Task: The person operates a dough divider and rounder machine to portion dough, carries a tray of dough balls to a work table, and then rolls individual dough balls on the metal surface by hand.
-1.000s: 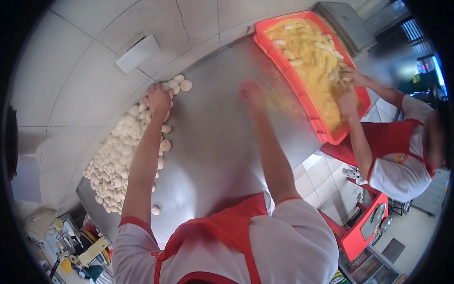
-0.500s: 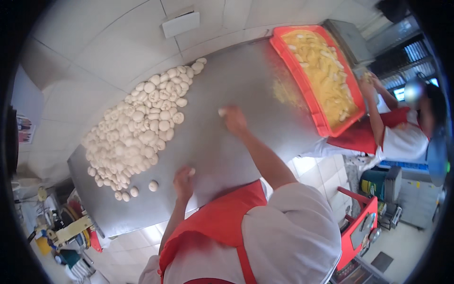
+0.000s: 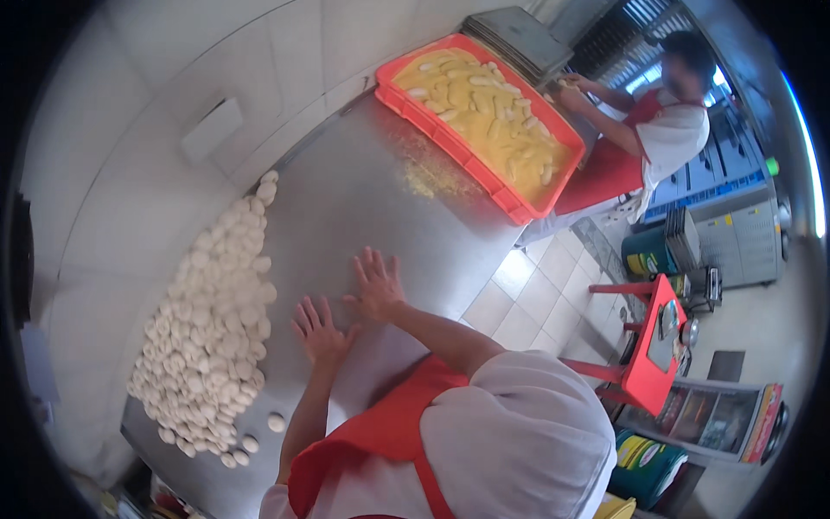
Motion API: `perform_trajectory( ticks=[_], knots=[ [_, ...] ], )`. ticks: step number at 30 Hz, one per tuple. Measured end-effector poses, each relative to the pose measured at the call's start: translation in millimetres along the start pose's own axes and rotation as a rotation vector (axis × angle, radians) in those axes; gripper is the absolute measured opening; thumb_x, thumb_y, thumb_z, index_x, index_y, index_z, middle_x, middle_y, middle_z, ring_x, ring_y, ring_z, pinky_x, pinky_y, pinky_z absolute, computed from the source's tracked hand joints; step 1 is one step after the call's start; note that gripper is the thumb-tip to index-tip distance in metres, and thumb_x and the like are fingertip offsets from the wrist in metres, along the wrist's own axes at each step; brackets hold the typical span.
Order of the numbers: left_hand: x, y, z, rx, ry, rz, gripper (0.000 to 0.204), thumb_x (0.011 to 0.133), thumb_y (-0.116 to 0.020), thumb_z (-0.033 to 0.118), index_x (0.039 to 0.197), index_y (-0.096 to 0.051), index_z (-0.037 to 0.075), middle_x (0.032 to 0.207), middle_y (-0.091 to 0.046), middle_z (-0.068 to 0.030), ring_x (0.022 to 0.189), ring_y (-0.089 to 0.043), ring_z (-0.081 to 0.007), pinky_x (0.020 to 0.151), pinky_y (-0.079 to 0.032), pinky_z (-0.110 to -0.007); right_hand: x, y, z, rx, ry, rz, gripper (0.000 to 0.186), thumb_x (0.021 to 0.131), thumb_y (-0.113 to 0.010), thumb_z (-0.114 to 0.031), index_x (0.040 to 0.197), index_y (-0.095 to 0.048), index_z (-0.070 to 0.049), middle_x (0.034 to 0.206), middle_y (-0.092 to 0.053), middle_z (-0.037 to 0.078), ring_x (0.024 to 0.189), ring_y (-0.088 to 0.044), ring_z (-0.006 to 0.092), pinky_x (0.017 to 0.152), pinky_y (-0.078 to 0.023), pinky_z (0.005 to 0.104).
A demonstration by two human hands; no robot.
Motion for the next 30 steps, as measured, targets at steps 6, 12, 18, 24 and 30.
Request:
perform_trajectory(
  ticks=[6, 12, 18, 24, 30],
  knots=[
    [137, 29, -6, -0.011, 0.076, 0.294, 0.098, 0.087, -0.044, 0.075, 0.154, -0.027, 0.006, 0.162, -0.015, -0.0225, 0.152, -0.006, -0.0382, 0.117, -0.005, -0.062, 130, 50, -12, 0.043, -0.043, 0.103, 0.082, 0.093, -0.039, -0.069, 0.157, -0.025, -0.019, 0.163, -0.013, 0.018, 0.150, -0.014, 0.0368, 0.117, -0.011, 0.0635],
    [54, -16, 16, -0.062, 0.011, 0.193, 0.079, 0.092, -0.056, 0.056, 0.147, -0.038, 0.003, 0.154, -0.033, -0.0222, 0.145, -0.027, -0.0379, 0.118, -0.018, -0.053, 55, 24, 12, 0.094, 0.040, 0.241, 0.070, 0.096, -0.044, -0.060, 0.150, -0.039, -0.015, 0.157, -0.027, 0.020, 0.148, -0.023, 0.0330, 0.119, -0.020, 0.0491],
    [-16, -59, 21, -1.308, 0.442, -0.090, 0.057, 0.085, -0.076, 0.027, 0.130, -0.053, 0.001, 0.128, -0.055, -0.0179, 0.120, -0.053, -0.0321, 0.094, -0.050, -0.040, -24, -34, 47, 1.007, -0.402, -0.127, 0.050, 0.095, -0.048, -0.045, 0.122, -0.061, -0.004, 0.130, -0.058, 0.015, 0.122, -0.053, 0.0314, 0.106, -0.041, 0.0414],
    [73, 69, 88, -0.800, -0.184, 0.232, 0.072, 0.085, -0.075, 0.035, 0.138, -0.043, -0.002, 0.136, -0.050, -0.0216, 0.128, -0.047, -0.0376, 0.107, -0.040, -0.045, -30, 70, 128, 3.113, -0.148, -0.288, 0.089, 0.083, -0.062, -0.066, 0.139, -0.041, 0.000, 0.129, -0.054, 0.017, 0.120, -0.051, 0.0370, 0.108, -0.038, 0.0507],
    [226, 119, -79, -0.052, 0.196, 0.432, 0.068, 0.085, -0.072, 0.032, 0.138, -0.045, -0.002, 0.140, -0.048, -0.0204, 0.129, -0.045, -0.0383, 0.108, -0.039, -0.045, 56, 165, 236, 2.581, -0.012, 0.527, 0.065, 0.089, -0.068, -0.048, 0.132, -0.047, -0.003, 0.125, -0.058, 0.013, 0.120, -0.055, 0.0308, 0.111, -0.039, 0.0481]
  ],
)
Point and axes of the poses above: each hand's wrist, its own x-axis towards the middle knuckle, its own y-axis out of the back of the hand, z = x × y, the point moved 7 cm from there along x, towards the middle knuckle
